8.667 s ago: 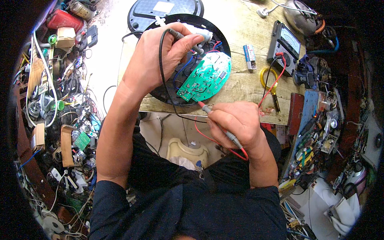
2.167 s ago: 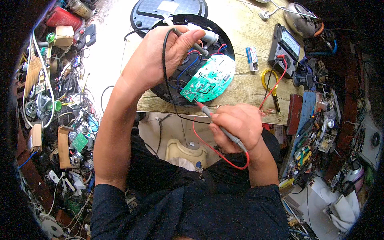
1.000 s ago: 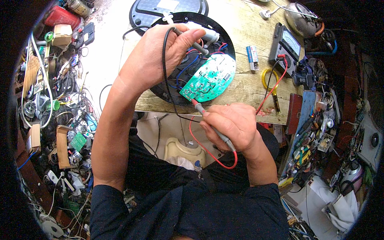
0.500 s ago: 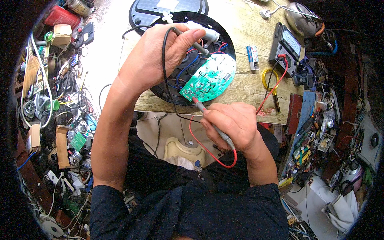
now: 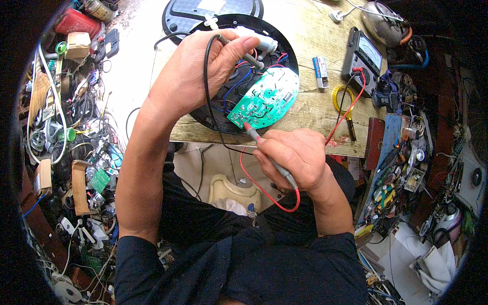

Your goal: The person uses a multimeter to test points on a green circuit board placed inside a disassembled robotic vacuum cleaner. They adjust the multimeter dial and repeatedly touch the probes to various components on the board.

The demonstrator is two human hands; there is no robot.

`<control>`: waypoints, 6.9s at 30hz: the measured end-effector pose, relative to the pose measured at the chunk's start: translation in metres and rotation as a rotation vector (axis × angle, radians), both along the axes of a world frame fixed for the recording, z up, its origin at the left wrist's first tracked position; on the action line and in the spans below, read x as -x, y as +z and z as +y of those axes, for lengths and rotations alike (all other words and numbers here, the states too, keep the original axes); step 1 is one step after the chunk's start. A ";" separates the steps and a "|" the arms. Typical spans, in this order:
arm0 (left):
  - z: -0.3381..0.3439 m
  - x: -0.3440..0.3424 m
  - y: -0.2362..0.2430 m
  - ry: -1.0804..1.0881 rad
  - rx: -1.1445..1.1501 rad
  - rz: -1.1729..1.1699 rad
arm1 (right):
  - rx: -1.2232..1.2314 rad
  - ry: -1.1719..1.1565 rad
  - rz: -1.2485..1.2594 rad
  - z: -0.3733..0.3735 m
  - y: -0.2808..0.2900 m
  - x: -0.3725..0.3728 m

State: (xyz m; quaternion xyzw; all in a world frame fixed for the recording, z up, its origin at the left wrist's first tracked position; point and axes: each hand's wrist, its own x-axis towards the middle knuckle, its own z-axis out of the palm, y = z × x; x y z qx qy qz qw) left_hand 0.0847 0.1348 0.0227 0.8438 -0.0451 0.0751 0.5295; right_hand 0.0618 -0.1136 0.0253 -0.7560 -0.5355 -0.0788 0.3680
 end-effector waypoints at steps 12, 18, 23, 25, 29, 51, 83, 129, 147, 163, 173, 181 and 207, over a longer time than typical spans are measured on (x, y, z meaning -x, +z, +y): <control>0.001 0.001 0.003 0.022 0.007 0.055 | -0.022 0.025 0.027 -0.002 -0.005 -0.002; -0.005 0.000 -0.002 0.018 0.142 0.080 | -0.021 0.036 0.022 -0.004 -0.003 -0.004; -0.003 0.001 0.001 0.010 0.152 0.128 | -0.013 0.022 0.008 -0.005 0.010 -0.002; -0.002 0.003 0.002 0.019 0.154 0.151 | -0.057 0.013 0.039 -0.007 0.009 0.000; -0.001 0.001 0.002 -0.002 0.060 0.054 | -0.072 0.014 0.031 -0.008 0.003 0.002; -0.003 0.001 0.008 0.022 -0.003 0.059 | -0.017 0.019 0.044 -0.010 0.004 0.002; -0.004 -0.002 0.001 0.022 -0.068 -0.025 | -0.008 -0.004 -0.002 -0.008 0.006 0.002; -0.003 0.000 0.000 0.010 -0.009 -0.048 | -0.019 0.003 0.016 -0.010 0.004 0.004; -0.004 -0.003 0.002 0.012 -0.062 -0.052 | -0.020 0.065 0.031 -0.005 0.012 -0.001; -0.004 0.000 0.006 0.018 -0.054 -0.028 | -0.027 0.069 0.031 -0.004 0.010 -0.001; -0.004 0.000 0.006 0.017 -0.059 -0.019 | -0.022 0.054 0.029 -0.006 0.006 0.001; -0.003 0.001 0.007 0.020 -0.051 -0.004 | -0.015 0.063 0.014 -0.005 0.005 -0.001; -0.007 0.003 0.003 0.026 0.104 0.104 | -0.034 0.081 -0.024 -0.005 0.003 -0.004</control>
